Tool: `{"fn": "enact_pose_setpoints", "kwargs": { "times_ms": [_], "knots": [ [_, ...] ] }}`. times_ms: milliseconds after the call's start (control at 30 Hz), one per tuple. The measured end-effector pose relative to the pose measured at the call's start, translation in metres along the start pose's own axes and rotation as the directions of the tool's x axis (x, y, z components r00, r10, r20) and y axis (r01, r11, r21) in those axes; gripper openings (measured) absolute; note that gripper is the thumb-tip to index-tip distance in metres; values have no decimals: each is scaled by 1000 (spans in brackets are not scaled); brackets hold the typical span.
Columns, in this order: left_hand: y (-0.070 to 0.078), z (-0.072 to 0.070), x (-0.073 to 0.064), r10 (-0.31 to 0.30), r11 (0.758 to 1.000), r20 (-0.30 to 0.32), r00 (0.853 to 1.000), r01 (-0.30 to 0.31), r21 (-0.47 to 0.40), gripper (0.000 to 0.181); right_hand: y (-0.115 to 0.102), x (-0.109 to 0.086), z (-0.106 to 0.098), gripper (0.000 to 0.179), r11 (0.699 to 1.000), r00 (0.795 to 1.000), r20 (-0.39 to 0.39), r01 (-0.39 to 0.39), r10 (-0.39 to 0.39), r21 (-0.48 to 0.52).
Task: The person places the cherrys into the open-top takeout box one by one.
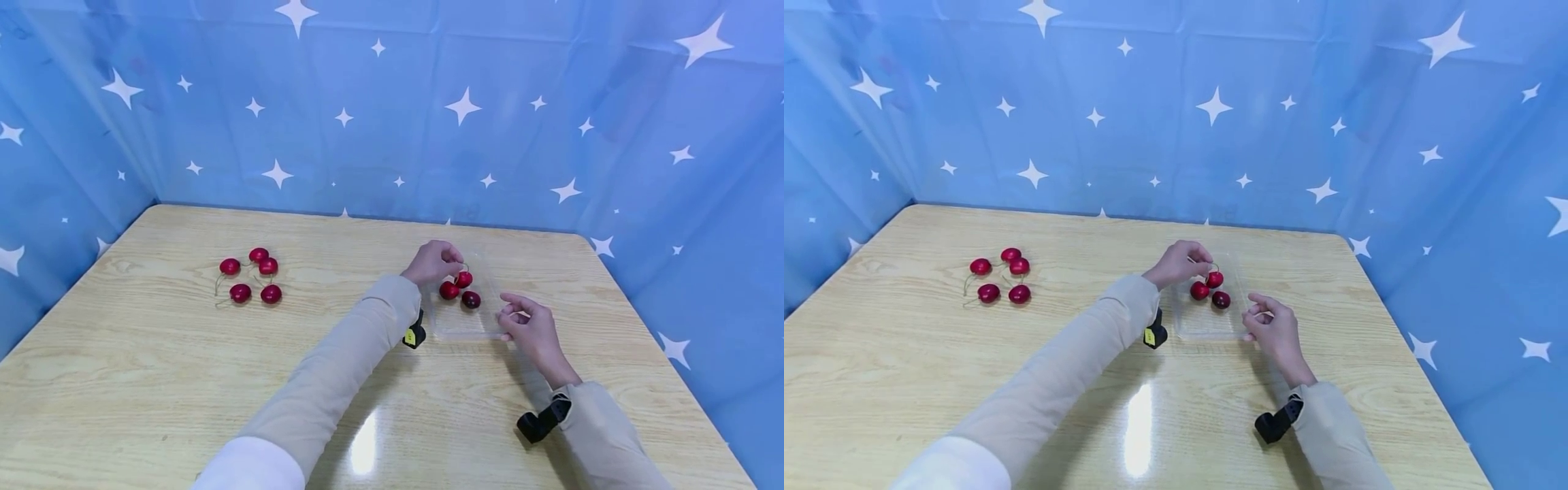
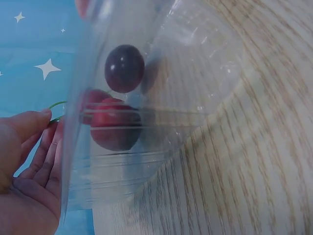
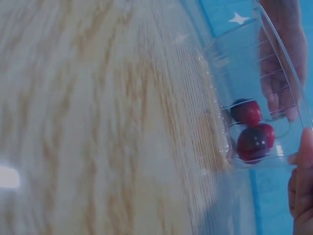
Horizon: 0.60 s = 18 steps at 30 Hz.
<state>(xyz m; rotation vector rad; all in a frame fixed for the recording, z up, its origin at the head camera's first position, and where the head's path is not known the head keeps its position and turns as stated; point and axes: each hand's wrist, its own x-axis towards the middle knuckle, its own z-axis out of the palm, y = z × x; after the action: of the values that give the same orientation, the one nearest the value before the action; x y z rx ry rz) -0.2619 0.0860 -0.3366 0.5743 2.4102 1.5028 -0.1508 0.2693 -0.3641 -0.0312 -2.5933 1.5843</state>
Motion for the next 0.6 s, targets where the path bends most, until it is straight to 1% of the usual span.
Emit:
{"fn": "enact_pose_setpoints", "kwargs": {
  "times_ms": [167,333,500,600],
  "knots": [
    [-2,0,-1,-8,1000,-9,1000,9,27,8,1,0,2,39,1000,1000,-14,8,-8,16],
    [-3,1,-2,7,999,-6,1000,-7,39,8,2,0,3,38,1000,1000,-21,17,-16,18],
    [-1,0,-3,27,997,-5,1000,-27,78,10,3,0,3,38,1000,999,-26,19,-19,19],
    [-1,-1,-3,49,993,-5,999,-48,107,11,3,0,3,37,999,999,-29,26,-26,27]
  ]
}}
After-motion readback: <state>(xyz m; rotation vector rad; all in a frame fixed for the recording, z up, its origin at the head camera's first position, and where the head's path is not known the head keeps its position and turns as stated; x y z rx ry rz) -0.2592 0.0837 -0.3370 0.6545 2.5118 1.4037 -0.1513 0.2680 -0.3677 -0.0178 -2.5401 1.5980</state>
